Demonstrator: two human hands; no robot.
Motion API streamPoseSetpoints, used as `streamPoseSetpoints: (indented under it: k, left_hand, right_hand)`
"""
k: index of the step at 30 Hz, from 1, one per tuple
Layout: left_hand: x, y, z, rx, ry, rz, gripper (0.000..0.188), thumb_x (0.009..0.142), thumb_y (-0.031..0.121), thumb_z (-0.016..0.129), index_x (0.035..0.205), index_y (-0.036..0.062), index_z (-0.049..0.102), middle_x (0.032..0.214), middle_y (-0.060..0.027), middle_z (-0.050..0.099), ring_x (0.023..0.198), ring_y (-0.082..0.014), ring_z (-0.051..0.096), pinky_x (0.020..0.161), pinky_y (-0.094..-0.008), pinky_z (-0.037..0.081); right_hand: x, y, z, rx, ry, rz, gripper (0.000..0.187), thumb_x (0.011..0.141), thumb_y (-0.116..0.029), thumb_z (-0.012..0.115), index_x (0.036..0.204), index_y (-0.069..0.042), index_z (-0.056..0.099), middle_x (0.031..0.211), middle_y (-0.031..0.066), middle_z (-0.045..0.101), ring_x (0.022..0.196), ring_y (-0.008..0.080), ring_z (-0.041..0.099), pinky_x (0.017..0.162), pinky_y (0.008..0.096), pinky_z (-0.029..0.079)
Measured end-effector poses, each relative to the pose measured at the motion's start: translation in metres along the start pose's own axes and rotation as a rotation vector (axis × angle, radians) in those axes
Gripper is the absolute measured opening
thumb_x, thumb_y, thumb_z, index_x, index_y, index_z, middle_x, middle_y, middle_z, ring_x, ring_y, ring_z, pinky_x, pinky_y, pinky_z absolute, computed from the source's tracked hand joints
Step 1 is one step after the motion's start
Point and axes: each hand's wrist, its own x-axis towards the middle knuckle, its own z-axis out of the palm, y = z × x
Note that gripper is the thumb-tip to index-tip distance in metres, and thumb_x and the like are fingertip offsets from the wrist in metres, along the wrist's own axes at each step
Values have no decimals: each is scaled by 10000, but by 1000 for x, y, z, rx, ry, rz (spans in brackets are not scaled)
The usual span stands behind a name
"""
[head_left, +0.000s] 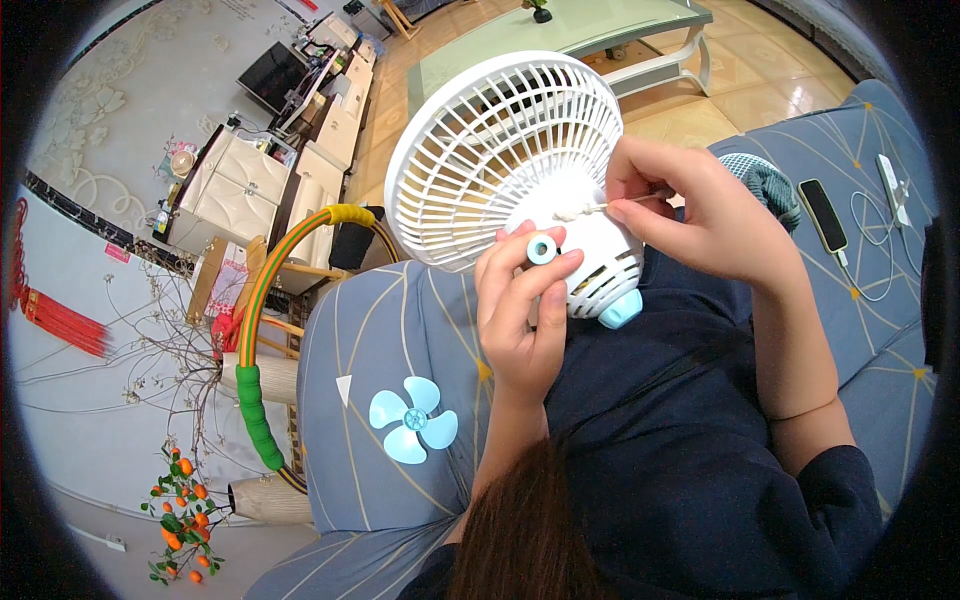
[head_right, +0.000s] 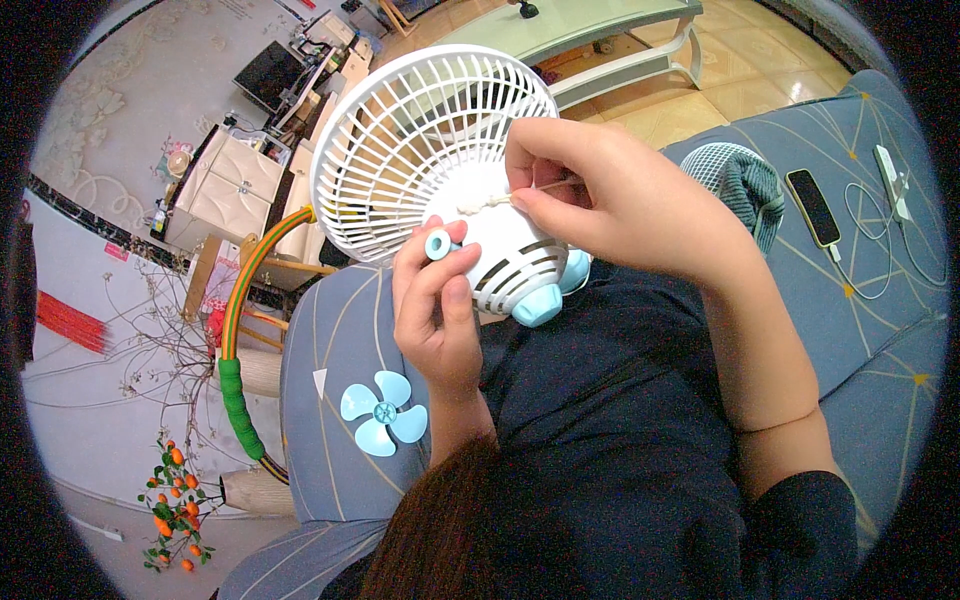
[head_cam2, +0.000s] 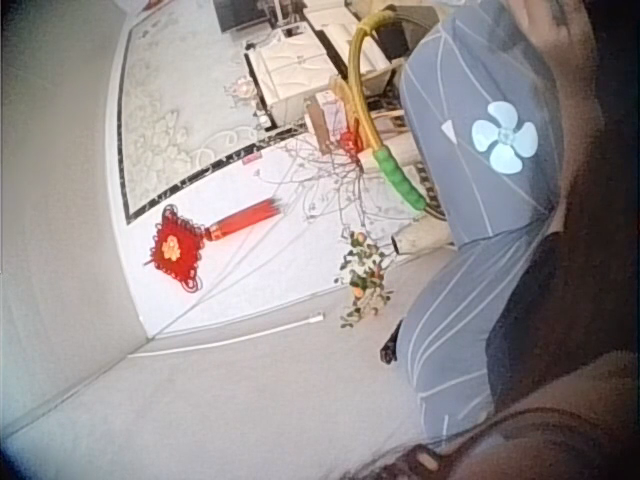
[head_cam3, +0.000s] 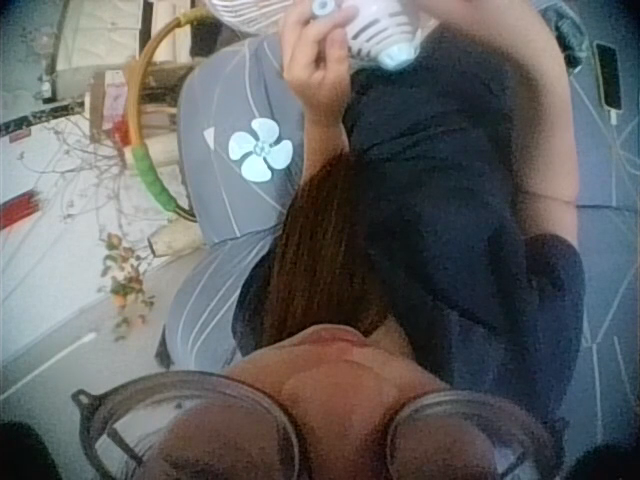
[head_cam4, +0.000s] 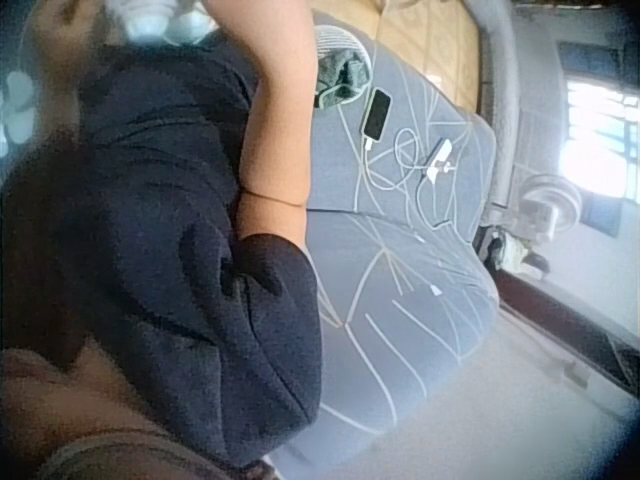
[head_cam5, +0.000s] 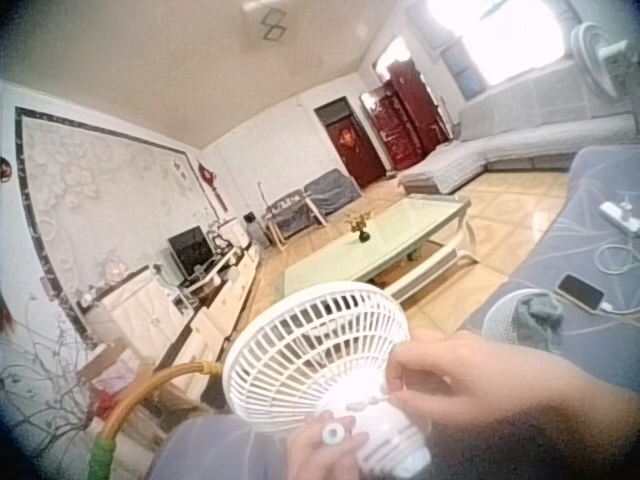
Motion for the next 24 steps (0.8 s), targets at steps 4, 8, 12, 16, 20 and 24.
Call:
streamPoseSetpoints:
  k: [4,8,12,16,20,24]
  left_hand:
    - [0,1,1,-16,7,-8,166,768,19,582,914,39,658,1019,-112,604,1036,-282,504,977,-407,319]
    - [0,-1,1,-7,7,-3,163,773,25,579,915,39,658,1019,-113,605,1037,-280,503,975,-404,318]
    - [-1,-1,0,-8,11,-10,159,784,36,570,917,39,657,1020,-115,605,1042,-275,502,977,-402,314]
    - [0,0,1,-9,8,-6,161,789,37,563,920,40,656,1021,-112,606,1043,-272,502,979,-401,311]
    - [-1,-1,1,-14,10,-16,164,784,31,564,920,42,656,1022,-110,607,1041,-272,502,978,-402,312]
    - [0,0,1,-13,4,-16,167,777,24,569,918,45,657,1025,-109,608,1045,-273,502,978,-403,311]
  right_hand:
    - [0,1,0,12,25,-4,114,785,-66,572,792,8,486,634,70,481,591,127,465,551,261,415]
    - [0,4,3,60,54,-18,123,801,-82,570,786,18,500,652,77,509,605,123,485,566,260,428]
    - [2,4,4,65,81,23,139,813,-97,573,780,20,504,656,80,520,609,122,496,573,262,435]
    - [1,4,4,55,86,0,149,811,-100,583,779,23,506,656,77,529,617,117,511,581,262,442]
    - [1,7,4,76,80,0,148,798,-94,595,773,22,507,657,73,530,615,117,513,579,261,442]
    - [1,4,1,43,73,-8,144,788,-88,602,769,19,508,654,72,528,614,118,513,578,261,441]
